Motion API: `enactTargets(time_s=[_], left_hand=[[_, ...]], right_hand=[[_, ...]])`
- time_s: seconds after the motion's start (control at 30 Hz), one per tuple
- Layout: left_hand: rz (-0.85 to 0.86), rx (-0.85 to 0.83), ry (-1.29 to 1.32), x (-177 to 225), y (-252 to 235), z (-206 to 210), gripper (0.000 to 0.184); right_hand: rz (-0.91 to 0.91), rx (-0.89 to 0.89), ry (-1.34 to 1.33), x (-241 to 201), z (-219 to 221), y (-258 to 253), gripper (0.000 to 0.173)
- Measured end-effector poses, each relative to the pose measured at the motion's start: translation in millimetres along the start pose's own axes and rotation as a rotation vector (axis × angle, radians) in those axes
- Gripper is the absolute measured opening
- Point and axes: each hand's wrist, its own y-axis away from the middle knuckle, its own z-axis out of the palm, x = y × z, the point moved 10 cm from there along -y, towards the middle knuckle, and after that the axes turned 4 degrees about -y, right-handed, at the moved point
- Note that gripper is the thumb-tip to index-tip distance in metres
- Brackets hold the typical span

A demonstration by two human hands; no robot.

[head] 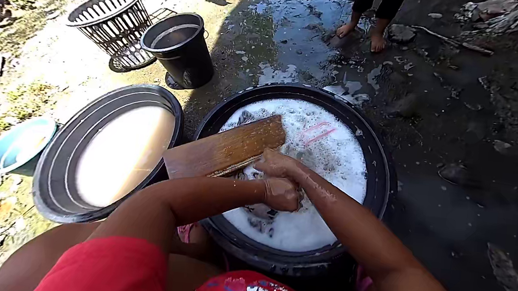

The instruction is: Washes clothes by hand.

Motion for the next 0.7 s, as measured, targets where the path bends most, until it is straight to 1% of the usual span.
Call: enactTargets(time_s=[0.03,0.1,0.13,0.17,0.2,0.27,0.3,0.33,0.37,0.43,0.5,0.53,0.57,0.63,0.67,0.7], left_hand=[[-0.080,-0.092,0.061,-5,-4,12,0.032],[-0.175,-0.204,0.109,-9,-7,24,0.030],[-0.176,-0.241,0.090,-9,-5,25,0.031],[-0.155,-0.267,0.076,-9,-2,23,0.031],[-0.118,-0.248,0.083,-8,3,17,0.032],[0.007,-0.099,0.087,-4,13,-5,0.032],[0.067,-0.020,0.060,-2,19,-20,0.030],[0.106,0.031,0.004,-1,27,-36,0.029],[0.098,0.032,-0.045,-5,37,-50,0.028],[-0.027,-0.059,-0.096,-29,65,-73,0.030],[-0.218,-0.115,-0.111,-68,107,-93,0.030],[-0.312,-0.108,-0.125,-89,135,-102,0.029],[-0.377,-0.091,-0.190,-110,167,-111,0.027],[-0.547,-0.103,-0.329,-151,247,-132,0.025],[-0.667,-0.114,-0.399,-173,296,-144,0.022],[-0.848,-0.150,-0.432,-193,352,-155,0.023]], right_hand=[[0.016,-0.016,0.051,1,7,-3,0.045],[-0.010,-0.008,0.077,12,17,-17,0.045],[-0.016,0.000,0.013,16,17,-21,0.044],[-0.016,0.026,-0.109,17,13,-20,0.041],[-0.020,0.073,-0.268,20,9,-18,0.033],[-0.064,0.148,-0.720,23,-1,-13,0.034],[-0.088,0.183,-0.875,27,-7,-10,0.035],[-0.091,0.264,-0.941,34,-15,-10,0.035],[-0.059,0.341,-0.906,46,-21,-13,0.033],[0.050,0.385,-0.656,75,-28,-22,0.038],[0.092,0.442,-0.352,111,-42,-30,0.044],[0.111,0.484,-0.232,125,-51,-28,0.046],[0.159,0.519,-0.171,135,-58,-20,0.045],[0.240,0.580,-0.172,143,-70,5,0.044],[0.280,0.598,-0.207,146,-72,19,0.044],[0.298,0.627,-0.233,155,-73,27,0.044]])
